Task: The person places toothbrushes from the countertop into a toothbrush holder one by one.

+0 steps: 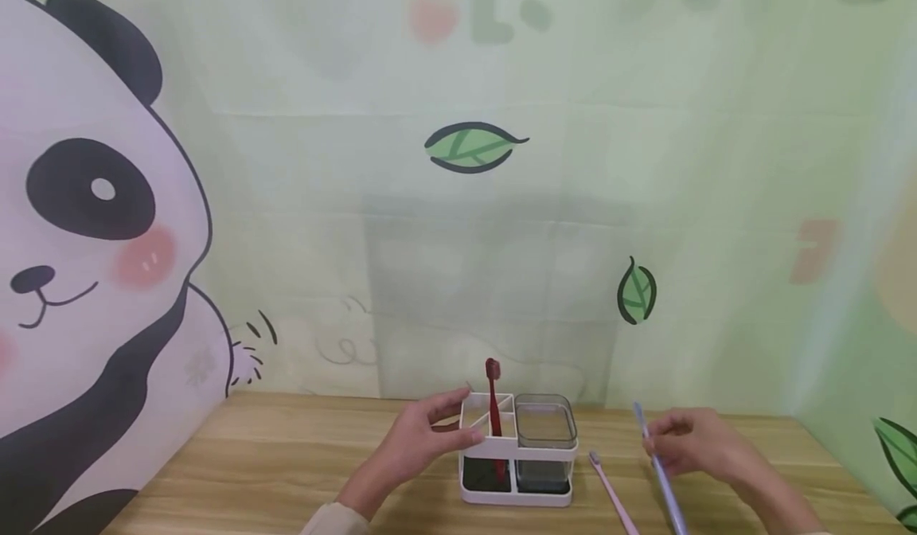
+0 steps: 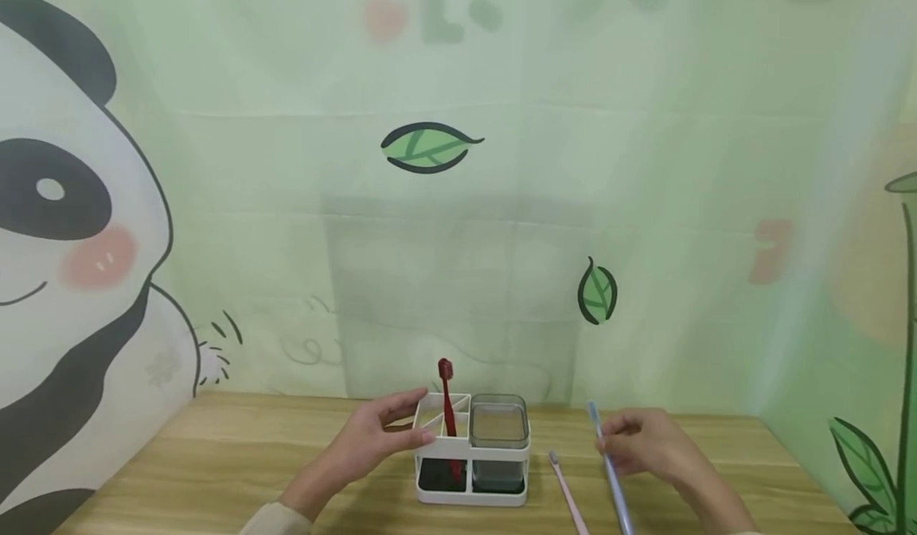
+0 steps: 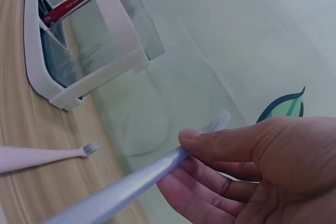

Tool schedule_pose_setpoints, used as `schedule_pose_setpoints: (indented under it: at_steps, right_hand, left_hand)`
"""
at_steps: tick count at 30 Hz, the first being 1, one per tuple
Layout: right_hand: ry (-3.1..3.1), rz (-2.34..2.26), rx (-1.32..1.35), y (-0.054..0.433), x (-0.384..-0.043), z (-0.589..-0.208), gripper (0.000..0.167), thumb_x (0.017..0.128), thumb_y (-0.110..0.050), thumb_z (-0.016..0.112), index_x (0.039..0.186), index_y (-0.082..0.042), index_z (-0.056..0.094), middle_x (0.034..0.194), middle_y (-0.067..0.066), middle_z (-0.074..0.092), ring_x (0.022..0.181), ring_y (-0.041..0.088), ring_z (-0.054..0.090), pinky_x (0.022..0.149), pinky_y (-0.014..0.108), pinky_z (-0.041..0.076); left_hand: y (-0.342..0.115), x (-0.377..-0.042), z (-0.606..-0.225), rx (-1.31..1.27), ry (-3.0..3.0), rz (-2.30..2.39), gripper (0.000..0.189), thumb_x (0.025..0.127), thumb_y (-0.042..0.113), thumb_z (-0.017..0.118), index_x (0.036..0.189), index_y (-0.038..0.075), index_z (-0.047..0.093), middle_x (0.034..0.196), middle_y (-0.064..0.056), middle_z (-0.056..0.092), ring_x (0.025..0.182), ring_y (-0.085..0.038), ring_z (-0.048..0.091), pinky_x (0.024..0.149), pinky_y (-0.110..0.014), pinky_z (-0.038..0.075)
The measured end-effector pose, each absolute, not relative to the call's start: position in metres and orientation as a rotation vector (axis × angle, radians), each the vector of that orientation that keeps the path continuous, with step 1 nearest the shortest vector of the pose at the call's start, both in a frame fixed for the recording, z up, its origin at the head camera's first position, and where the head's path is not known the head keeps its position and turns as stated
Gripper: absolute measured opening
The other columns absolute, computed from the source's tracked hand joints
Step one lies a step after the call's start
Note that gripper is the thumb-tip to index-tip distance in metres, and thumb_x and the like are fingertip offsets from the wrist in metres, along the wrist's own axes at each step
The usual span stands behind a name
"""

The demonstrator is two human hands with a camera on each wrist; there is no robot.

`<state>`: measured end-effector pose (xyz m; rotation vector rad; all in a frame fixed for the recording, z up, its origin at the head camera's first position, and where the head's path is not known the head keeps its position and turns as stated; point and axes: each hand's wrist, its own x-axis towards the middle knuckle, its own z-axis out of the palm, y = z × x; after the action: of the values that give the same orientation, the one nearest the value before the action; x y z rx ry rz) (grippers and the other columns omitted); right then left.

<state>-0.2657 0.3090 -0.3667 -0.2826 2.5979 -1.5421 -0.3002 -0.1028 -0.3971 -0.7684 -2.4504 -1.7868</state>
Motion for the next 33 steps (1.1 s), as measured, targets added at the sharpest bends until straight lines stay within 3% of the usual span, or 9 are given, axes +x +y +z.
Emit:
schedule_pose_setpoints:
  at_steps: [11, 26, 33]
  right_hand:
    - [2.675, -1.621, -0.294, 0.297, -0.260, -0.351, 0.019, 0.104, -0.005, 0.066, 0.111, 0.013, 0.068, 0.095, 0.010, 0.074, 0.086, 0.029, 0.074, 0.078, 0.037, 0.066]
    - [2.779, -1.795, -0.191, 0.249, -0.249, -0.323, 0.031, 0.102, -0.022, 0.075, 0.117, 0.005, 0.071, 0.104, 0.010, 0.078, 0.090, 0.022, 0.077, 0.086, 0.035, 0.064]
    - [2.727, -2.052, -0.266, 0.225, -0.247, -0.314, 0.030, 0.100, -0.017, 0.078, 0.114, 0.008, 0.070, 0.104, 0.015, 0.078, 0.086, 0.018, 0.076, 0.083, 0.032, 0.064]
  left_hand:
    - [-0.104, -0.299, -0.397, -0.772, -2.449, -1.790, 0.073, 0.093, 0.026, 0.086, 0.152, -0.004, 0.054, 0.148, -0.028, 0.058, 0.131, -0.046, 0.061, 0.103, -0.048, 0.056]
    - [-0.102, -0.298, -0.397, -0.777, -2.420, -1.833, 0.072, 0.093, 0.021, 0.085, 0.152, -0.006, 0.053, 0.147, -0.028, 0.058, 0.131, -0.045, 0.061, 0.103, -0.047, 0.056]
    - [-0.103, -0.297, -0.396, -0.784, -2.418, -1.845, 0.072, 0.094, 0.021, 0.085, 0.152, -0.006, 0.052, 0.149, -0.028, 0.057, 0.132, -0.044, 0.060, 0.103, -0.048, 0.056]
